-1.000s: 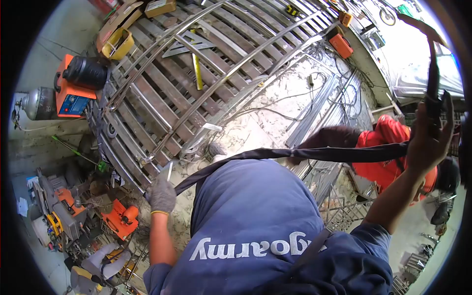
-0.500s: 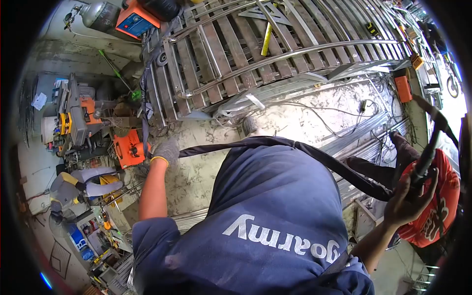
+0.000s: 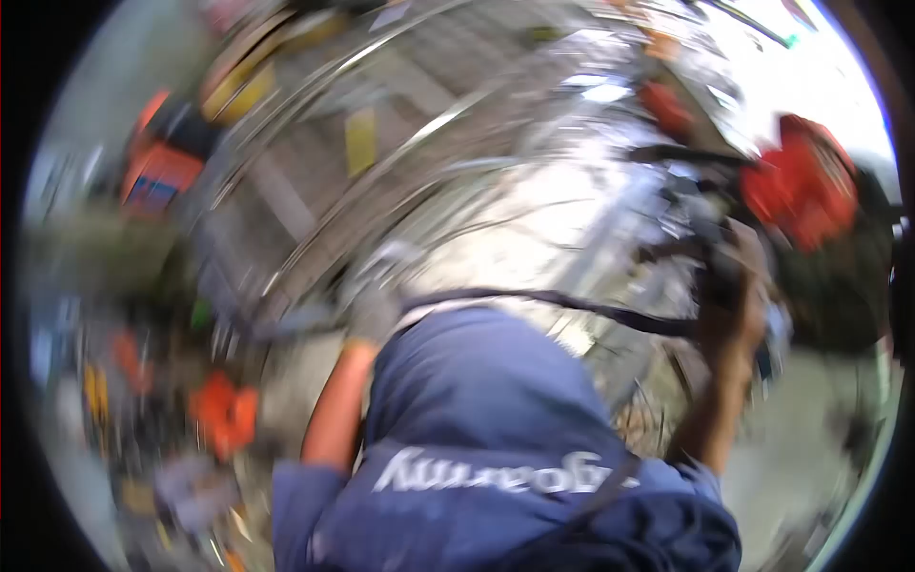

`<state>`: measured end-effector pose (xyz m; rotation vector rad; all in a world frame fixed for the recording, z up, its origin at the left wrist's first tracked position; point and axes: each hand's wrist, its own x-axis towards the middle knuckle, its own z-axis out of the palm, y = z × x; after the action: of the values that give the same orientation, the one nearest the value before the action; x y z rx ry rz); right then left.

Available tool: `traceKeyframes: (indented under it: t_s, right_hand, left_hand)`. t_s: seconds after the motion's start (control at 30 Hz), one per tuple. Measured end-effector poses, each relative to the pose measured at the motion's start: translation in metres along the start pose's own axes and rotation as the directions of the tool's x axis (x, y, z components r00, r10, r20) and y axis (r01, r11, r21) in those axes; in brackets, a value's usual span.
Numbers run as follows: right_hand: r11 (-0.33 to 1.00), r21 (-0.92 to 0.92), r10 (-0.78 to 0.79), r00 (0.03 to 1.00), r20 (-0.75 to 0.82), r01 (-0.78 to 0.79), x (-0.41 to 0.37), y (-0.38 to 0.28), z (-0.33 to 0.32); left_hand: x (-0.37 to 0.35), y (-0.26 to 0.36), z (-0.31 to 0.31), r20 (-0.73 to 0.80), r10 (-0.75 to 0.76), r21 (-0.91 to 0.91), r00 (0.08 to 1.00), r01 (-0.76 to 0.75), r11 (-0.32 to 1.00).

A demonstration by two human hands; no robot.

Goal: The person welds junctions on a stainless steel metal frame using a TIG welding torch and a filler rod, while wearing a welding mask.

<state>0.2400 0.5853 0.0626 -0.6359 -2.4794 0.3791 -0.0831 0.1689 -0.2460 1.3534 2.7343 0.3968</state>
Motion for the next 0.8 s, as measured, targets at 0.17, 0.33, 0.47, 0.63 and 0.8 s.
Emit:
traceKeyframes:
  t_s: [0.17,0.33,0.47,0.63,0.8]
  right_hand:
    - [0.994,-0.089,-0.059,0.992,0.111,0.069,-0.015,-0.026,-0.029]
    - [0.992,-0.069,0.117,0.979,0.167,-0.107,-0.059,-0.021,-0.026]
    - [0.971,-0.041,0.240,0.952,0.188,-0.237,-0.100,-0.008,-0.027]
    - [0.913,-0.053,0.406,0.884,0.230,-0.405,-0.134,0.002,-0.038]
    - [0.826,0.084,0.549,0.829,0.105,-0.558,-0.178,0.001,0.032]
  left_hand:
    - [0.030,0.016,0.028,0.067,-0.106,-0.288,0.992,0.120,0.950]
    - [0.054,0.030,-0.019,0.100,-0.020,-0.225,0.995,0.042,0.974]
    - [0.082,0.058,-0.025,0.116,-0.067,-0.445,0.991,0.112,0.888]
    - [0.112,0.111,-0.031,0.125,0.071,-0.498,0.990,0.000,0.867]
    - [0.127,0.135,-0.008,0.295,0.067,-0.607,0.953,0.133,0.784]
